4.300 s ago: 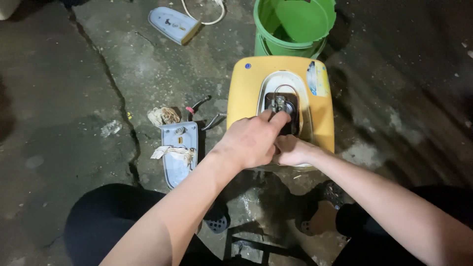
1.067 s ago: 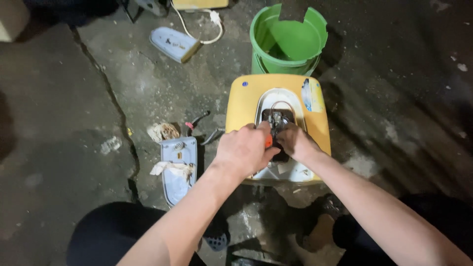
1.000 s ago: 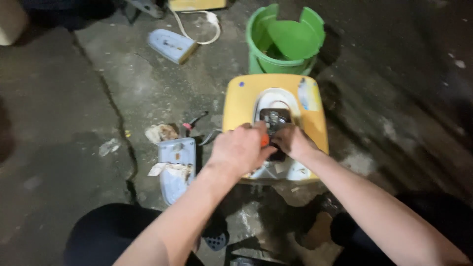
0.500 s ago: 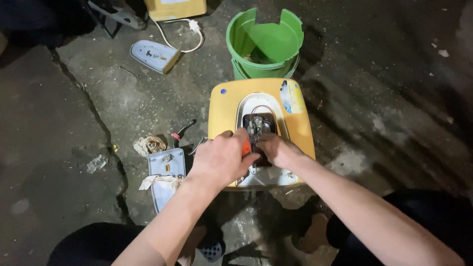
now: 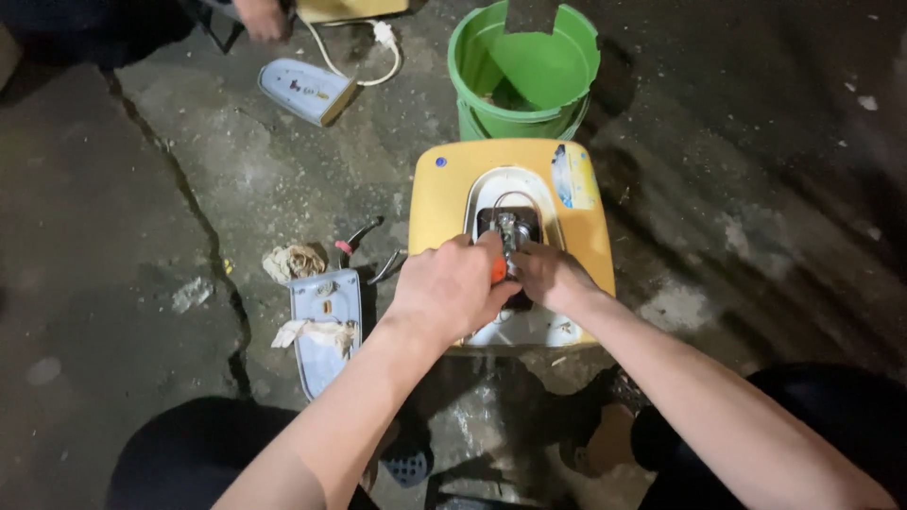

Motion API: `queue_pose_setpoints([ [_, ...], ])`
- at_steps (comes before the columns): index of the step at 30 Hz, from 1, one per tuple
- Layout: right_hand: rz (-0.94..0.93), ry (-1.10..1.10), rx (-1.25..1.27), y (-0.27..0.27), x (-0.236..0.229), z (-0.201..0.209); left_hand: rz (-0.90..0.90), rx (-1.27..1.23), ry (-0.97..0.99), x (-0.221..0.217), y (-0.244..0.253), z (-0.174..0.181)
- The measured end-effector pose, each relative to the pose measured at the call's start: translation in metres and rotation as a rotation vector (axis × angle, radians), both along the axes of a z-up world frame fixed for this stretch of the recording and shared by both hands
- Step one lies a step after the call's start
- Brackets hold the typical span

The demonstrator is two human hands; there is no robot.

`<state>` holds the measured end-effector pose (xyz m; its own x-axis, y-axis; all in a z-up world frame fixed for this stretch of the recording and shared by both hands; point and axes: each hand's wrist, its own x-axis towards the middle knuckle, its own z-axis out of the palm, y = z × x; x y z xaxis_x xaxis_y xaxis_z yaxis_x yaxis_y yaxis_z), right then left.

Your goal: Disassembling and repairing the internal components of a yellow appliance using a screwdriver.

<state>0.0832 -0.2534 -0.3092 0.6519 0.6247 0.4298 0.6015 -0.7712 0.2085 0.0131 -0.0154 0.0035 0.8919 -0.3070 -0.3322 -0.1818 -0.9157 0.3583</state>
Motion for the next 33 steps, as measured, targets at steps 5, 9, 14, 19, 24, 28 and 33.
queue_pose_setpoints([
  [5,-0.059,0.184,-0.037,0.005,-0.003,0.015,-0.019,-0.014,-0.049,-0.002,0.002,-0.005],
  [9,-0.081,0.257,-0.01,-0.006,0.004,0.01,-0.014,-0.026,-0.051,-0.002,0.003,-0.002],
  [14,-0.353,0.597,0.117,0.003,0.003,0.04,-0.028,-0.026,0.003,-0.005,0.003,0.005],
  [19,-0.35,0.755,0.148,0.011,-0.01,0.113,-0.041,-0.014,0.007,-0.006,0.006,0.004],
  [24,-0.347,0.974,0.25,0.019,-0.034,0.17,-0.046,0.003,0.015,-0.002,0.005,0.004],
  [28,0.075,0.75,0.235,-0.003,-0.032,0.126,-0.054,-0.012,0.023,-0.002,0.001,0.006],
  [33,0.191,0.634,0.263,-0.009,-0.033,0.138,-0.062,-0.021,0.002,0.002,-0.007,0.007],
])
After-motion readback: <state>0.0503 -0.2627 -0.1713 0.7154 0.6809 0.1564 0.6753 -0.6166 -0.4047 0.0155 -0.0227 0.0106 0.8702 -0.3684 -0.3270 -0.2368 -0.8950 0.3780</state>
